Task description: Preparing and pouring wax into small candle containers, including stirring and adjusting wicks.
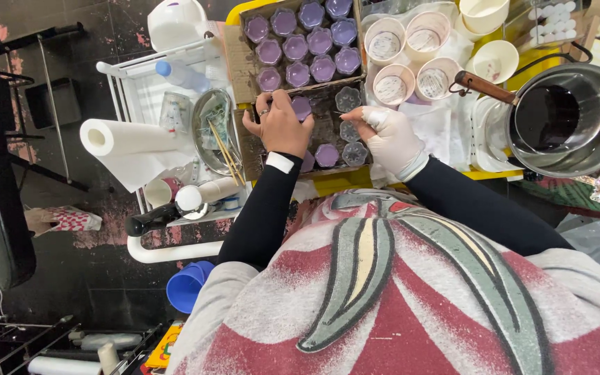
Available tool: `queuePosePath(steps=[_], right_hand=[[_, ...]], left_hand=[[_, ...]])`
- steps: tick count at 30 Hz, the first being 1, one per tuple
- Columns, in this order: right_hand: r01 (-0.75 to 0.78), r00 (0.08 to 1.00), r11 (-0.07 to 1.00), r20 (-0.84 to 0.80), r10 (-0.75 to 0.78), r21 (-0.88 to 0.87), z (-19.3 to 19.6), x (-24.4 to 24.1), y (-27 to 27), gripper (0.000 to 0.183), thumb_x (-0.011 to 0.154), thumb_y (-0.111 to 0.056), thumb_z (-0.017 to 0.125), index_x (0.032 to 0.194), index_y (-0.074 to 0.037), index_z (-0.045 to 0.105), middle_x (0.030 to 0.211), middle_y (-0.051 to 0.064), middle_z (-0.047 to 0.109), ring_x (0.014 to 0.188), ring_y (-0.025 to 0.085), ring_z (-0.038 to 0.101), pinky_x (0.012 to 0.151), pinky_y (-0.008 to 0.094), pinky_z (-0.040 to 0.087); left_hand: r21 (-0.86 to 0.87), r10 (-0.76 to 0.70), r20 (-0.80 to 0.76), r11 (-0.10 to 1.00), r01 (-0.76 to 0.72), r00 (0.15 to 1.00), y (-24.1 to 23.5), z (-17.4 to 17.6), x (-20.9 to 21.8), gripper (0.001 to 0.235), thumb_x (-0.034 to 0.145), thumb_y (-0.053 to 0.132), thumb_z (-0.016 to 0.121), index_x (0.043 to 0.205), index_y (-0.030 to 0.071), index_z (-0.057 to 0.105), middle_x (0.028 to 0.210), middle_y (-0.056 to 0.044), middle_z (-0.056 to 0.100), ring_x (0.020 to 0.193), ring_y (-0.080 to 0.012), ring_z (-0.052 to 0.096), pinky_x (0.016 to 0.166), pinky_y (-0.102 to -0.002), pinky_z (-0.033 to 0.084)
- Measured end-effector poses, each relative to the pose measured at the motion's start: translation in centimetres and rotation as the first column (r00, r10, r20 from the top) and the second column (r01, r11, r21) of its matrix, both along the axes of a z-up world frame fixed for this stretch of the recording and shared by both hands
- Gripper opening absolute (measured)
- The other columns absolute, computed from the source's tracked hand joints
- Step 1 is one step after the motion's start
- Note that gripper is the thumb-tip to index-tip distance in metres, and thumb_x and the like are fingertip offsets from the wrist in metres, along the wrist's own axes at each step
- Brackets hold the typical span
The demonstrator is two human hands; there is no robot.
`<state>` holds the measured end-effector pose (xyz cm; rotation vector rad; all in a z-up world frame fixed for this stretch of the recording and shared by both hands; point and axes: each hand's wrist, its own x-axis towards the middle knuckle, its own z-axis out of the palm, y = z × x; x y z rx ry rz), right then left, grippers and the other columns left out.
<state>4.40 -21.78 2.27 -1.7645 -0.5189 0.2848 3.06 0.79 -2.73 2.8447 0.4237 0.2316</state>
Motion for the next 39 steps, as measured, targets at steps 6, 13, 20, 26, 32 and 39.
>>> queuePosePath(steps=[6,13,20,26,32,39], right_hand=[[0.026,0.995,0.999,-0.099,-0.030,-0.041,-0.3,-0.1,0.2,0.021,0.102,-0.001,0.061,0.119,-0.004,0.073,0.090,0.002,0.068,0.080,0.008,0.057,0.074,0.024,0.049],[-0.015,0.962,0.993,-0.272,-0.017,-0.115,-0.4,0.6,0.4,0.027,0.100,0.001,0.059,0.120,-0.008,0.074,0.085,0.005,0.063,0.072,0.012,0.052,0.066,0.027,0.045],[-0.185,0.940,0.982,0.284,0.187,-0.031,-2.5,2.7,2.4,0.024,0.090,0.006,0.064,0.108,-0.007,0.072,0.109,0.010,0.075,0.104,0.028,0.071,0.092,0.037,0.056],[-0.248,0.880,0.963,0.392,0.270,-0.107,-3.0,3.9,4.0,0.019,0.086,0.005,0.067,0.099,-0.008,0.071,0.104,0.010,0.073,0.103,0.031,0.070,0.090,0.040,0.056],[-0.230,0.889,0.929,0.326,0.322,-0.288,-2.3,4.0,3.7,0.017,0.084,0.003,0.067,0.097,-0.008,0.068,0.091,0.011,0.068,0.091,0.033,0.067,0.079,0.043,0.054],[-0.202,0.886,0.925,0.342,0.312,-0.321,-3.8,4.4,2.4,0.011,0.084,0.000,0.066,0.094,-0.006,0.066,0.090,0.012,0.067,0.091,0.034,0.066,0.079,0.045,0.053]], left_hand=[[-0.056,0.013,0.063,0.998,-0.010,0.998,0.3,1.2,-0.2,0.063,0.070,0.044,0.087,0.111,0.011,0.053,0.103,0.001,0.068,0.126,-0.0256,0.052,0.110,-0.071,0.013],[-0.302,0.177,0.050,0.941,-0.154,0.983,2.4,3.1,-2.3,0.058,0.072,0.045,0.087,0.108,0.012,0.055,0.102,0.000,0.067,0.113,-0.0236,0.058,0.108,-0.064,0.014],[-0.414,0.237,0.198,0.900,-0.139,0.951,4.3,3.0,-4.7,0.060,0.080,0.042,0.085,0.115,0.010,0.049,0.106,0.001,0.071,0.111,-0.0198,0.062,0.111,-0.051,0.020],[-0.471,0.222,0.273,0.879,-0.071,0.936,3.4,2.1,-5.4,0.062,0.082,0.041,0.086,0.118,0.009,0.047,0.112,-0.001,0.067,0.113,-0.0189,0.063,0.115,-0.049,0.020],[-0.501,0.221,0.239,0.862,-0.075,0.946,2.9,2.2,-5.3,0.064,0.081,0.040,0.085,0.121,0.009,0.046,0.113,-0.001,0.067,0.113,-0.0187,0.063,0.115,-0.050,0.018],[-0.511,0.217,0.246,0.857,-0.064,0.945,3.1,1.4,-5.5,0.066,0.082,0.040,0.085,0.122,0.008,0.044,0.112,-0.001,0.067,0.113,-0.0182,0.064,0.116,-0.050,0.017]])
